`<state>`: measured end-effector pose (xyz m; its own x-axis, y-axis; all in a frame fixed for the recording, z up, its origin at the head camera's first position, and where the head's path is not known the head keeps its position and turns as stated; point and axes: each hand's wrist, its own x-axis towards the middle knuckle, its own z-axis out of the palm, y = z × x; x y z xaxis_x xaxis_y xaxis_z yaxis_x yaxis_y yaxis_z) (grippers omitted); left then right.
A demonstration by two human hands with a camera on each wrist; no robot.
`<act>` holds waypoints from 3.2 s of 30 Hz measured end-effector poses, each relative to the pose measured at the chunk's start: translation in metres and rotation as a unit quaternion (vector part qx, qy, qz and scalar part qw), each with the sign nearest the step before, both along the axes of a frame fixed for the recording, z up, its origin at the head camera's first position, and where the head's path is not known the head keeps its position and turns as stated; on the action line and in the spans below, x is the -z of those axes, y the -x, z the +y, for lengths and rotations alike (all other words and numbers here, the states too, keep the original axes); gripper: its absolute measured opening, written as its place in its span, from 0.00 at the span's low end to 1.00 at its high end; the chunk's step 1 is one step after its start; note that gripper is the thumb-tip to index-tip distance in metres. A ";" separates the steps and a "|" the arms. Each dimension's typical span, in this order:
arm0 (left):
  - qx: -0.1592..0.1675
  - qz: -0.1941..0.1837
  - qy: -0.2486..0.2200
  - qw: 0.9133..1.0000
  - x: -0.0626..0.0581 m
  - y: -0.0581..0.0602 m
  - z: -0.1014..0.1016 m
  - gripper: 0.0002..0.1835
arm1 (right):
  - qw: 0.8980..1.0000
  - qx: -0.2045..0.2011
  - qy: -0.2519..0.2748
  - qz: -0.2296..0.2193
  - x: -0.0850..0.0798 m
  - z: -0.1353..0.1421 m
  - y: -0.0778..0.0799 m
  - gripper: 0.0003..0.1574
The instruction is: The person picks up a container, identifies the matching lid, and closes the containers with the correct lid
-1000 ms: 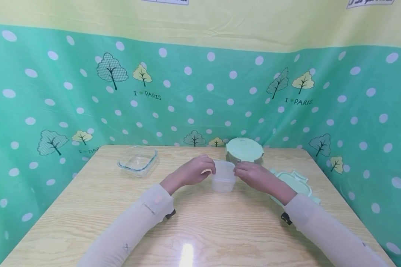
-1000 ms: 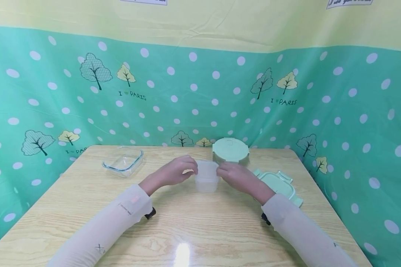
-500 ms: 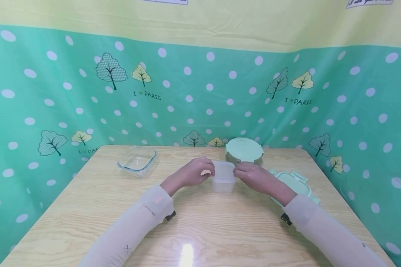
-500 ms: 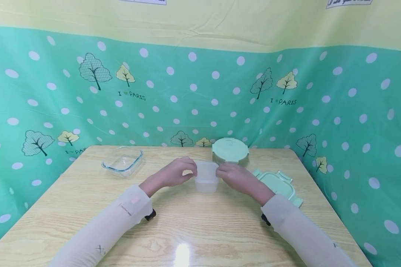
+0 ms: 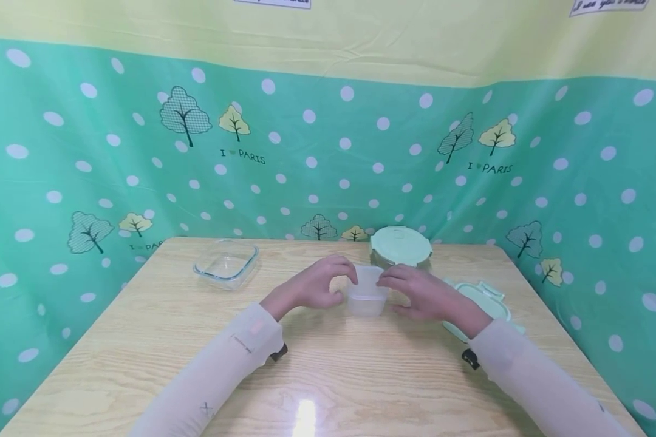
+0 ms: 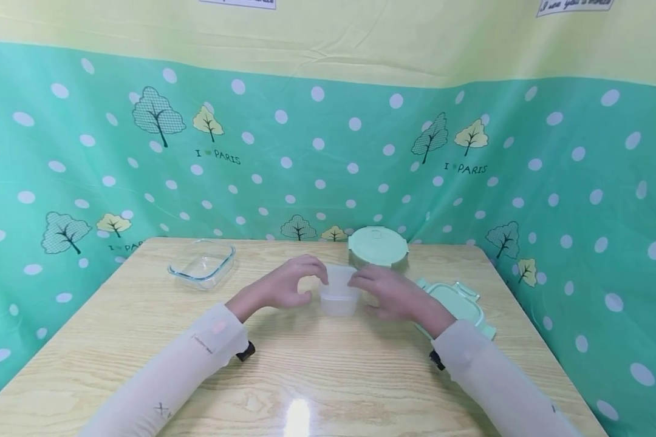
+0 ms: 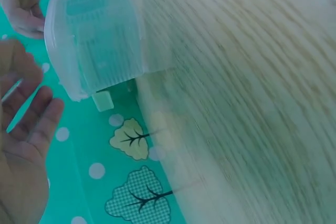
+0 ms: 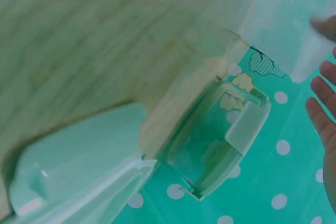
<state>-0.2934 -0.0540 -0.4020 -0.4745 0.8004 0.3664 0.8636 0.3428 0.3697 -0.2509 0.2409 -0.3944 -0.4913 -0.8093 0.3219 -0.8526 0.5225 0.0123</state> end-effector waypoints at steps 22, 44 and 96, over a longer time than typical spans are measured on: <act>-0.012 0.042 0.015 0.999 0.014 0.004 0.009 0.20 | 1.000 0.002 0.002 -0.015 0.006 -0.011 0.005 0.31; -0.035 0.042 0.018 0.998 0.015 0.003 0.008 0.18 | 1.000 0.002 -0.005 0.014 0.004 -0.017 0.004 0.28; -0.182 0.075 0.030 0.980 0.015 0.064 0.015 0.15 | 0.987 0.152 0.011 -0.044 0.005 -0.057 0.080 0.24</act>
